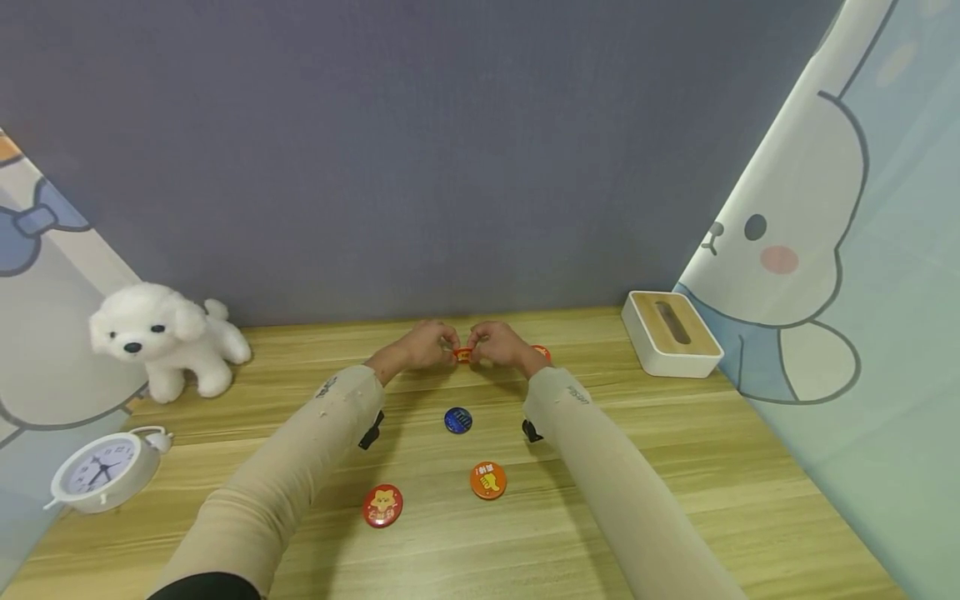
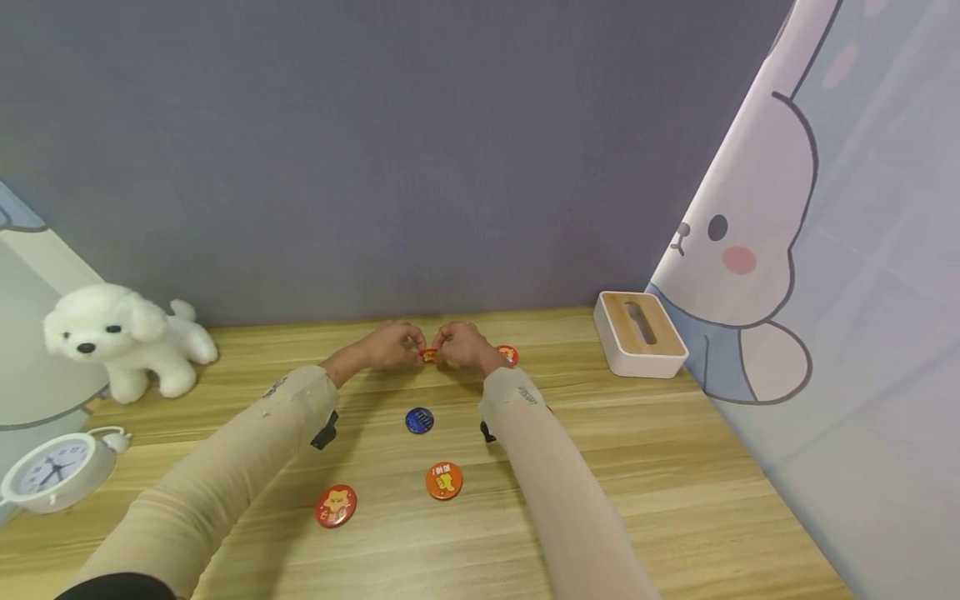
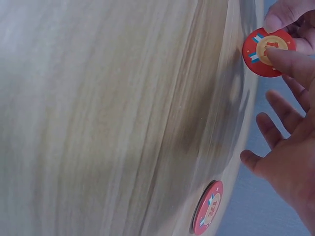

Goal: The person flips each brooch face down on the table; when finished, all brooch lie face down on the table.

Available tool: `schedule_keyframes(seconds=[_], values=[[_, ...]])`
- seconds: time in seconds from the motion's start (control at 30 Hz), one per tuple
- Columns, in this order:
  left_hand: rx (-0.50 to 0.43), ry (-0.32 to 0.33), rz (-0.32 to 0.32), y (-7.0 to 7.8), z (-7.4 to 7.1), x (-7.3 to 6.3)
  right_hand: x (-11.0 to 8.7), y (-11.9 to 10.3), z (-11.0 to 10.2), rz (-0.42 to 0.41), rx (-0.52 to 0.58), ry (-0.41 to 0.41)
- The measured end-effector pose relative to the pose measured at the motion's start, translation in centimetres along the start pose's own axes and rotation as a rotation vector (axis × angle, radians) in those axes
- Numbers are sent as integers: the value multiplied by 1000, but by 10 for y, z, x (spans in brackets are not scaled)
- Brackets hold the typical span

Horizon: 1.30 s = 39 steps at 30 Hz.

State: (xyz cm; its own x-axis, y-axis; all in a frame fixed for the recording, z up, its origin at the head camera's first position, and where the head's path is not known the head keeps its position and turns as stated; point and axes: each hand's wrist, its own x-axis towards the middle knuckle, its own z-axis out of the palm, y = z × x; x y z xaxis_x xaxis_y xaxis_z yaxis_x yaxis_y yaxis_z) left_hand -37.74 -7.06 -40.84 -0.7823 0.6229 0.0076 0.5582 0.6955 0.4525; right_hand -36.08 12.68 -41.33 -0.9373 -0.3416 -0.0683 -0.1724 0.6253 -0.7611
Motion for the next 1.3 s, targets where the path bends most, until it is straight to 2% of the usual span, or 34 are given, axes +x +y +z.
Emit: schedule_keyframes(seconds=[0.43,0.7,0.97,1.17,1.3], values=[[59,22,61,-1,0,-4,-4,0,1,-28,26,-18],[135,28,85,-1,4,-7,-7,-1,1,-42,-12,-40],[265,-65,95,3,1,-14,-8,3,2,-66,-314,-129],[283,-73,96,5,-2,-14,-9,0,1,-46,-344,-143],[259,-94,78,4,-3,-13,-9,-1,1,-41,-367,-158]])
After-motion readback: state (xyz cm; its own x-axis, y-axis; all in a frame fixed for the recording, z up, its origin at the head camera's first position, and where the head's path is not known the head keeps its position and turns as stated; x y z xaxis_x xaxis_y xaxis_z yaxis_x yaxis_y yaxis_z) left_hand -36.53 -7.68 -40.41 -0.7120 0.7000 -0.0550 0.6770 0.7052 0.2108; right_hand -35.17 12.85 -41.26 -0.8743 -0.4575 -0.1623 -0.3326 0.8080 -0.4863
